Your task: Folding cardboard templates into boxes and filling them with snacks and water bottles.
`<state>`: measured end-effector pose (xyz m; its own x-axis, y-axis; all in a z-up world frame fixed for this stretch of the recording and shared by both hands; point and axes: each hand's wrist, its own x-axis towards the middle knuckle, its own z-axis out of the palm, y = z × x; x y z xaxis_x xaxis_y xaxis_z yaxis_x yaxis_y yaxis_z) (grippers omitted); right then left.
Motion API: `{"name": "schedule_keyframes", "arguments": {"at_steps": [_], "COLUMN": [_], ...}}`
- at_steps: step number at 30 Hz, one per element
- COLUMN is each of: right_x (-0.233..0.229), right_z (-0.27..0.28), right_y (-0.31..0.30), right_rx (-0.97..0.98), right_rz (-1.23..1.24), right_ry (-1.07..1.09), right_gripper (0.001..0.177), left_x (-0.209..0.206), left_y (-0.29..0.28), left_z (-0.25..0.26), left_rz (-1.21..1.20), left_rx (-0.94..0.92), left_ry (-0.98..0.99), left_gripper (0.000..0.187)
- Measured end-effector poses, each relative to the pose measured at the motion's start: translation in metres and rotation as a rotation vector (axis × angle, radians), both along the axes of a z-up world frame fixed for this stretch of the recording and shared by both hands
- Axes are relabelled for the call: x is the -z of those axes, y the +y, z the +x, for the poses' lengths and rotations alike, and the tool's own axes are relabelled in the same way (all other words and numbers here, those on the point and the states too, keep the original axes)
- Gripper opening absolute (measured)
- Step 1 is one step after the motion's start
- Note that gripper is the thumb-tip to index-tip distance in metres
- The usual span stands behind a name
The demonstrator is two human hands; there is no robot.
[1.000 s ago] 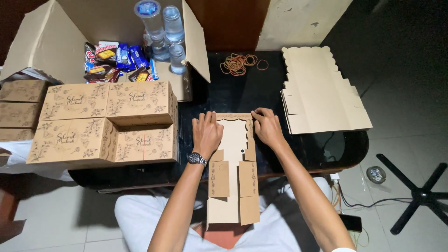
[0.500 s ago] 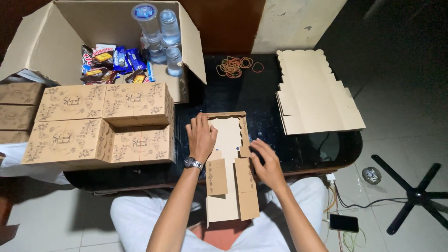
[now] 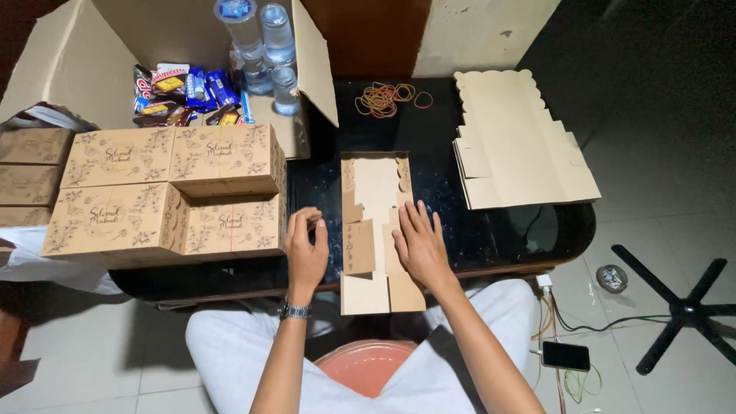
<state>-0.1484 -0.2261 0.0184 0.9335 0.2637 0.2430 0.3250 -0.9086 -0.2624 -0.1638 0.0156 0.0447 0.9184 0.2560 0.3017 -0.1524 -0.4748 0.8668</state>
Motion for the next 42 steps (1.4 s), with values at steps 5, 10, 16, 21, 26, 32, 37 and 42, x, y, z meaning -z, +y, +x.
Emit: {"name": "schedule_keyframes", "arguments": {"at_steps": [5, 10, 16, 21, 26, 32, 37, 42], "right_x": [0.024, 0.034, 0.018, 0.001, -0.002, -0.012, -0.009, -0.015], "right_z": [0.059, 0.09, 0.038, -0.025, -0.04, -0.033, -0.037, -0.045], "right_y": [-0.007, -0.007, -0.014, -0.041, -0.045, -0.038, -0.042, -0.044], "right_rx": [-0.013, -0.09, -0.103, -0.134, -0.167, -0.14, -0.038, 0.076], "right_rz": [0.031, 0.058, 0.446, 0.346, 0.128, -0.056, -0.054, -0.046], "right_ry": [-0.162, -0.28, -0.213, -0.241, -0.139, -0.06, -0.056, -0.165], "right_gripper": [0.041, 0.018, 0.008, 0.005, 0.025, 0.039, 0.054, 0.068], "left_x": [0.018, 0.028, 0.03, 0.028, 0.018, 0.022, 0.025, 0.024], "left_y": [0.001, -0.017, -0.027, -0.031, -0.035, -0.031, -0.025, -0.019], "left_z": [-0.056, -0.077, -0.075, -0.071, -0.066, -0.07, -0.067, -0.062], "left_rz": [0.069, 0.409, 0.727, 0.804, 0.838, 0.919, 0.925, 0.92], "left_rx": [-0.001, 0.186, 0.28, 0.311, 0.308, 0.266, 0.267, 0.335], "left_ry": [-0.03, -0.21, -0.19, -0.118, -0.088, -0.023, 0.012, -0.045], "left_gripper": [0.008, 0.028, 0.038, 0.039, 0.041, 0.044, 0.046, 0.049]}}
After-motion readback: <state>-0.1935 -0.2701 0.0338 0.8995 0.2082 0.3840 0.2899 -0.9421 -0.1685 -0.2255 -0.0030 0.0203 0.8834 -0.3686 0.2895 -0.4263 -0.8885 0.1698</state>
